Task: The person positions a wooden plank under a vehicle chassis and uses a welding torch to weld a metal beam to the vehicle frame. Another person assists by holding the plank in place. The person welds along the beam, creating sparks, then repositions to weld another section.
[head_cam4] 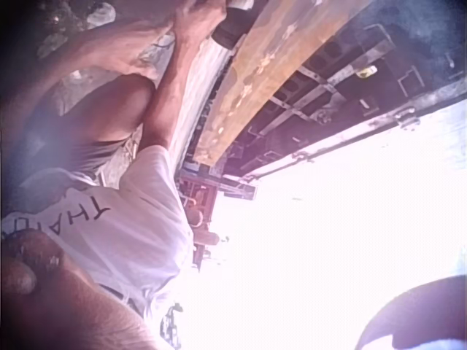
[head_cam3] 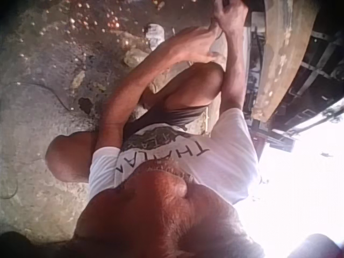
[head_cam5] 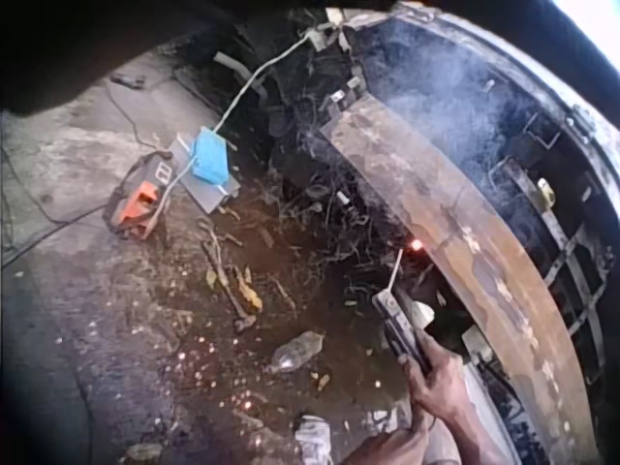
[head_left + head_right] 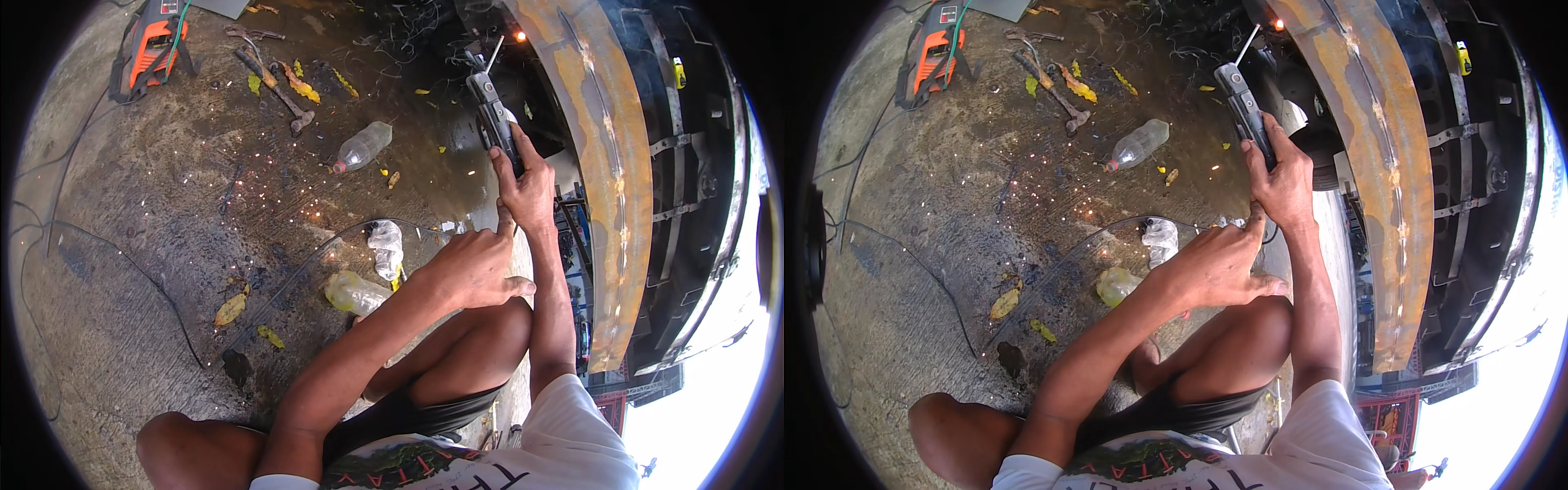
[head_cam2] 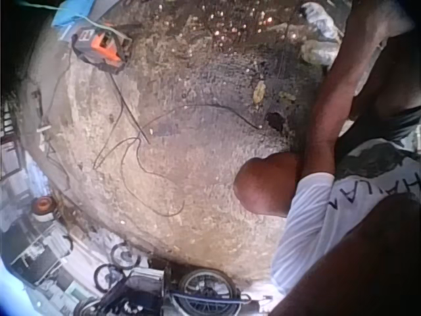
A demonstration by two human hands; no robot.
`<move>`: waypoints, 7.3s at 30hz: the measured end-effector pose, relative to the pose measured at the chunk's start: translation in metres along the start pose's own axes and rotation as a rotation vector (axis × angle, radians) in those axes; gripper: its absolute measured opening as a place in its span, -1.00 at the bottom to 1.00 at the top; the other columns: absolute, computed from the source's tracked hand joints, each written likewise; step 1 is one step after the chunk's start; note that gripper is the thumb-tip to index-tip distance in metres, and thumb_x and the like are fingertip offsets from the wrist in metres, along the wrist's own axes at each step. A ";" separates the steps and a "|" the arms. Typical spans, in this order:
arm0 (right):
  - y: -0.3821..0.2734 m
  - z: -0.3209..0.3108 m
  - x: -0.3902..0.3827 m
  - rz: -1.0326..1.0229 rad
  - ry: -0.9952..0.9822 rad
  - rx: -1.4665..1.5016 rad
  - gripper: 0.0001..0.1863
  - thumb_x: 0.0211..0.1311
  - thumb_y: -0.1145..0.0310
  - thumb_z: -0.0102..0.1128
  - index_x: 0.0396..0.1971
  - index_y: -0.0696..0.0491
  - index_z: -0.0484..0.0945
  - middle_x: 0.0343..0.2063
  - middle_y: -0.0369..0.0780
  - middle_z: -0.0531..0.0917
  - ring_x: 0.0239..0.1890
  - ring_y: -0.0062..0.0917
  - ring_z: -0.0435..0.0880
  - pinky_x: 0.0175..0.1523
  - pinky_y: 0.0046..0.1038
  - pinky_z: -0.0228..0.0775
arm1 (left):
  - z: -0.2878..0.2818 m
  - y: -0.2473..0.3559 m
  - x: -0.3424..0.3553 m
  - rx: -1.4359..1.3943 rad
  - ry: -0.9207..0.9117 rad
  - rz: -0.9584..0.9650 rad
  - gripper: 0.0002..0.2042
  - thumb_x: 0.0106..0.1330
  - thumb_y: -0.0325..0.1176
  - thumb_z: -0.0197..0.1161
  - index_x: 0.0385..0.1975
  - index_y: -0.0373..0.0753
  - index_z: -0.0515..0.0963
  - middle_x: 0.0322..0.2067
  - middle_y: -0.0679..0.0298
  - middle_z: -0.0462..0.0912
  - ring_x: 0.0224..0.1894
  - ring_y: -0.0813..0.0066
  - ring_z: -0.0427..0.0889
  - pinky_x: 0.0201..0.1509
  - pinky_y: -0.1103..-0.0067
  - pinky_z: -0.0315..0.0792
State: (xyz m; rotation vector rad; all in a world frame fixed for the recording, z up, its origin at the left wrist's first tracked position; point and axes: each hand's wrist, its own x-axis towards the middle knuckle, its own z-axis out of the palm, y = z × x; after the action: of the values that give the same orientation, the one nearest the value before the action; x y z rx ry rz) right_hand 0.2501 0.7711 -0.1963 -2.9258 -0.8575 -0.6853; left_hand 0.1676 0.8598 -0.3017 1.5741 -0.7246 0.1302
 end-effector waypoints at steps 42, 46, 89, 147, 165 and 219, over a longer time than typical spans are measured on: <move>0.009 0.002 0.010 0.117 0.087 0.077 -0.45 0.38 0.19 0.29 0.27 0.17 0.53 -0.52 -0.14 0.71 -0.47 -0.59 0.67 -0.26 -0.41 0.54 | 0.001 -0.004 0.002 0.034 0.040 0.059 0.23 0.27 0.15 0.38 0.41 -0.75 -0.35 -0.36 -0.44 0.62 -0.19 -0.40 0.68 0.00 0.06 0.59; 0.020 0.005 0.010 0.069 0.117 0.077 -0.43 0.41 0.16 0.27 0.30 0.17 0.51 -0.43 -0.15 0.73 -0.38 -0.61 0.68 -0.19 -0.44 0.54 | 0.005 -0.004 0.003 0.037 0.038 0.057 0.22 0.29 0.14 0.36 0.41 -0.75 -0.35 -0.34 -0.45 0.62 -0.18 -0.40 0.67 0.00 0.07 0.59; 0.026 -0.003 0.010 -0.038 0.131 0.013 -0.44 0.36 0.17 0.29 0.23 0.20 0.55 -0.51 -0.06 0.70 -0.47 -0.48 0.71 -0.21 -0.38 0.55 | 0.015 0.002 0.005 0.034 -0.004 0.078 0.19 0.28 0.09 0.40 0.43 -0.74 -0.29 -0.29 -0.48 0.62 -0.16 -0.39 0.70 0.03 0.06 0.59; 0.022 -0.009 0.005 0.055 -0.084 -0.008 -0.49 0.34 0.17 0.28 0.17 0.18 0.59 -0.48 0.09 0.69 -0.37 -0.24 0.81 -0.13 -0.31 0.57 | 0.015 0.014 0.003 0.096 -0.102 0.062 0.14 0.29 0.10 0.37 0.43 -0.74 -0.20 -0.17 -0.47 0.62 -0.04 -0.38 0.67 0.16 0.09 0.54; -0.016 0.017 0.004 -0.136 -0.444 0.269 -0.45 0.32 0.22 0.36 0.20 0.23 0.54 -0.17 0.10 0.74 -0.13 -0.16 0.78 0.04 -0.26 0.55 | 0.008 0.028 -0.019 0.198 0.010 0.066 -0.34 0.35 0.00 0.34 0.08 -0.62 0.46 -0.37 -0.29 0.68 -0.26 -0.18 0.75 -0.13 0.15 0.63; -0.013 -0.193 -0.205 0.349 -0.712 0.735 -0.30 0.31 0.33 0.24 0.47 -0.20 0.33 0.06 -0.05 0.56 0.21 -0.03 0.52 0.38 -0.04 0.32 | 0.004 0.257 0.290 0.755 -0.188 0.016 -0.17 0.39 0.12 0.22 0.47 -0.38 0.21 0.45 -0.05 0.28 0.57 0.04 0.09 0.65 0.04 -0.22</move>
State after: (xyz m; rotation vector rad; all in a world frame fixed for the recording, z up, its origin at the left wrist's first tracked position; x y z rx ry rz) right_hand 0.0104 0.6510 -0.1085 -2.4684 -0.4271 0.6085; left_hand 0.2634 0.7590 0.0604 2.3215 -0.8913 0.2946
